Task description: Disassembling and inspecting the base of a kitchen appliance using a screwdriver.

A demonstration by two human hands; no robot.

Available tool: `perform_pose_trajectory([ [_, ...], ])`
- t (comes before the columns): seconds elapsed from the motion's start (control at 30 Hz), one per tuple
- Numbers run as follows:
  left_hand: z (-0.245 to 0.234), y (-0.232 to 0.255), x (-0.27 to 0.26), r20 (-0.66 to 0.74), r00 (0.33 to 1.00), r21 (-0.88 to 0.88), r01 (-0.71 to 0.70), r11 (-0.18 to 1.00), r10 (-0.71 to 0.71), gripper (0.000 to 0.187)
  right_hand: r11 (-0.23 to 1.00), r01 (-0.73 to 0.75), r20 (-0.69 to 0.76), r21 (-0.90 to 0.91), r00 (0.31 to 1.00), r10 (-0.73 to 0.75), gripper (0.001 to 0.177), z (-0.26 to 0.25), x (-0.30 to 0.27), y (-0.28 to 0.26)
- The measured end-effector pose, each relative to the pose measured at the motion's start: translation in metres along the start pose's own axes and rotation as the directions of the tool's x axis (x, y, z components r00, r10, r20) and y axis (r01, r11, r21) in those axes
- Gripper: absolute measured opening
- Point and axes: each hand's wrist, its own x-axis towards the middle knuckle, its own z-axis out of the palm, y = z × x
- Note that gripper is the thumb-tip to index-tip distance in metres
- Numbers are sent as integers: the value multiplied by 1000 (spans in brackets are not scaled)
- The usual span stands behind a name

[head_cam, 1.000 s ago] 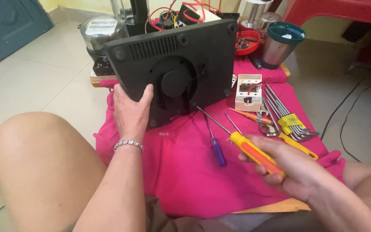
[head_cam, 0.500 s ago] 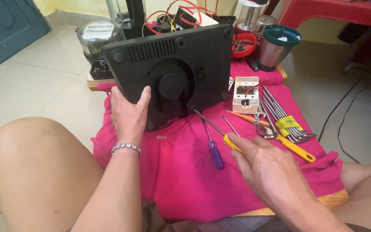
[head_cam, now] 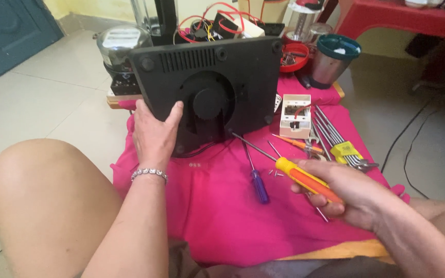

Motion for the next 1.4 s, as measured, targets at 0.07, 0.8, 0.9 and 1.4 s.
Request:
perform_pose_trajectory([
  [0.07, 1, 0, -1, 1, 1000, -8, 0, 1000, 0, 60, 920, -216, 162, 329, 972, 170, 33, -18, 23, 29],
  [0.8, 0, 0, 1, -4, 1000, -29, -11, 1000, 11, 58, 736, -372, 336, 565, 919, 206, 36, -6, 27, 43],
  [0.9, 1, -9, 10, -63, 998, -49, 15, 999, -18, 56, 902, -118, 183, 416, 982, 44, 36, 13, 0, 28],
  [1.4, 0, -39, 57, -17, 977, -235, 202, 951, -212, 71, 980, 26, -9, 195, 1000, -25, 49, 16, -41, 32],
])
